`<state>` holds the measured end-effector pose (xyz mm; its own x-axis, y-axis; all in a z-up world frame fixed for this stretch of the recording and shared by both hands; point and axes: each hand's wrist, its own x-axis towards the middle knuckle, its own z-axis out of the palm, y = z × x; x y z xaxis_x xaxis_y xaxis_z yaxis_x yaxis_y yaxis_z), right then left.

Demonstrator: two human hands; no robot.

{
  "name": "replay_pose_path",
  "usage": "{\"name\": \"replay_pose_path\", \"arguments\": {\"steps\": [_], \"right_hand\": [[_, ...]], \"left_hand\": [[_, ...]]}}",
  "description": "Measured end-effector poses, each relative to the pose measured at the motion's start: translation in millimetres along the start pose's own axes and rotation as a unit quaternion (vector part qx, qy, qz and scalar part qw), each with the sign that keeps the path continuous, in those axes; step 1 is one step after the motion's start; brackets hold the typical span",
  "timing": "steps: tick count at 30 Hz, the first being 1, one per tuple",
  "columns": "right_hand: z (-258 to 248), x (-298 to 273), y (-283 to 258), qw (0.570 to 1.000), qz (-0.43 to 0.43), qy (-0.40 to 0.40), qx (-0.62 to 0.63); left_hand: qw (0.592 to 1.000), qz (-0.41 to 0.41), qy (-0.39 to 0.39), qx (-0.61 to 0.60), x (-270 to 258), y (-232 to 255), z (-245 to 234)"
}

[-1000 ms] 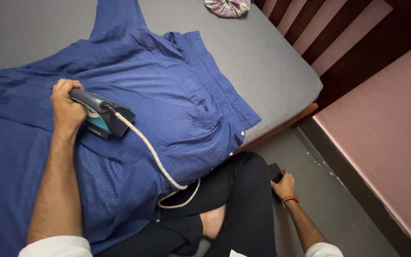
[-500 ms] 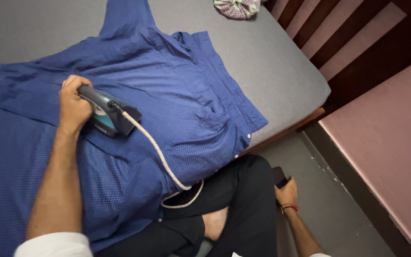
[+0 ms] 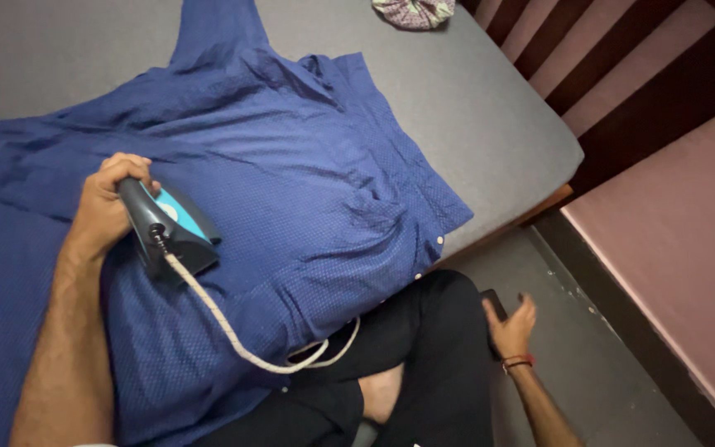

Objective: The person irons a blue patterned shirt laid out on a bed using a handheld iron. They smooth the fabric with one hand while moving the iron across the shirt's body and sleeves.

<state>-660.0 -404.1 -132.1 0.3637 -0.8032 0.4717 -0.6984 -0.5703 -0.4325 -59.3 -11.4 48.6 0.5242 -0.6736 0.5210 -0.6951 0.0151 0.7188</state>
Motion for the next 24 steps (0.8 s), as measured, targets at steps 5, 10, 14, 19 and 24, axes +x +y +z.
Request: {"name": "replay_pose_path", "arguments": {"steps": [5, 10, 14, 19, 24], "right_hand": [[-73, 60, -182, 0.961, -0.091, 0.046, 0.258], [-4, 109, -376, 0.85, -0.33, -0.118, 0.392], [110, 129, -490, 0.875, -0.424, -0.142, 0.184], [157, 95, -494, 0.92, -0.332, -0.187, 0.095], [150, 93, -492, 0.925, -0.311, -0.2, 0.087]], "left_hand": [[0.999, -0.014, 0.013, -0.034, 0, -19, 2], [0.999, -0.014, -0.01, -0.042, -1, -14, -1], [0.997, -0.062, -0.038, 0.037, 8, 32, -18], [0.946, -0.303, 0.067, -0.088, 6, 64, -30], [0.918, -0.393, -0.038, -0.032, 1, 55, -31]]}}
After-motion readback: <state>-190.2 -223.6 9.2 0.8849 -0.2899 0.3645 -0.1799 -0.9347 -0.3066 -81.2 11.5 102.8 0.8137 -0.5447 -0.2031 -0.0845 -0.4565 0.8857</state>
